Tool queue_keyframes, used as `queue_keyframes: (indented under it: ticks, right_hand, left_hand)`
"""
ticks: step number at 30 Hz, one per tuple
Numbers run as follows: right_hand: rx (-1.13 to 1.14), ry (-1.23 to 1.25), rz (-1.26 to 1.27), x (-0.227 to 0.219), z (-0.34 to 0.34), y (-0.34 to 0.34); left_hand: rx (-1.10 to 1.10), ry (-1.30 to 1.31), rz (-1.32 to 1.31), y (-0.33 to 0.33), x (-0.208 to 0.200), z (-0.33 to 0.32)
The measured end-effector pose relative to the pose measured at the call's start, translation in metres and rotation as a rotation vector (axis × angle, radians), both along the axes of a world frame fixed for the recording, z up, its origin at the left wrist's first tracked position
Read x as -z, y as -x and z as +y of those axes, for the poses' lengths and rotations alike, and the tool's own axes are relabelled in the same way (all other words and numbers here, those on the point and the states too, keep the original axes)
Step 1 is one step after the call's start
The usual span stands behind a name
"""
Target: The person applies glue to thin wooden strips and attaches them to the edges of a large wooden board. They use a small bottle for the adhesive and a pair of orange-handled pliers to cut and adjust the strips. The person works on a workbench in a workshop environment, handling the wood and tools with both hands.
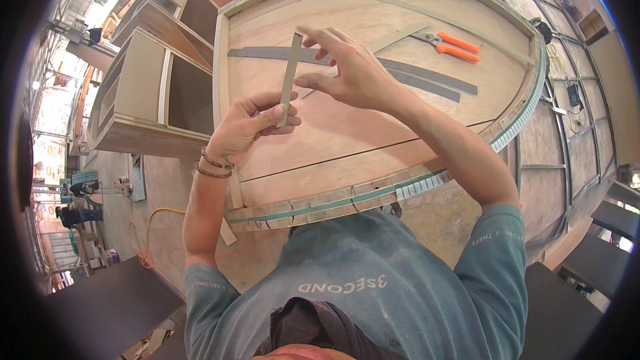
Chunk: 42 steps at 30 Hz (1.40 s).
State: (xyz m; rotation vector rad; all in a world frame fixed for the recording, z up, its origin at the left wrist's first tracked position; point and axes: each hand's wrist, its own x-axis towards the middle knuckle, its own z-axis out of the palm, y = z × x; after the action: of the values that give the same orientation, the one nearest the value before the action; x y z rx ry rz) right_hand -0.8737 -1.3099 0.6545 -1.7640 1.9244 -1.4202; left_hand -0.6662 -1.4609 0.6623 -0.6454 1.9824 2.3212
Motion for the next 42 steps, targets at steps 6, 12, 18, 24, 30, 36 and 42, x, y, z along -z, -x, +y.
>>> queue_keyframes:
  ticks: [6, 12, 18, 24, 30, 36, 42]
  right_hand:
    - [-0.001, 0.009, 0.066, 0.005, 0.001, 0.018]
    - [0.137, -0.225, 0.253, -0.015, 0.012, 0.072]
    - [0.48, -0.767, 0.632, 0.007, 0.121, 0.191]
    - [0.464, -0.859, 0.478, -0.014, 0.144, 0.144]
    - [0.552, -0.868, 0.587, -0.045, 0.174, 0.148]
    - [0.741, -0.112, -0.291, -0.047, 0.188, 0.133]
    - [0.368, -0.148, -0.573, -0.046, 0.121, 0.056]
  left_hand:
    - [-0.025, 0.029, 0.003, 0.014, -0.003, 0.006]
    - [-0.05, 0.049, 0.05, 0.025, 0.004, -0.016]
    - [-0.156, -0.153, 0.206, 0.03, 0.005, -0.014]
    - [-0.126, -0.221, 0.162, 0.021, 0.013, -0.019]
    - [-0.064, -0.274, 0.165, 0.018, 0.02, -0.013]
    - [-0.068, -0.25, 0.178, 0.018, 0.017, -0.008]
    - [-0.08, -0.208, 0.125, 0.017, 0.021, -0.01]
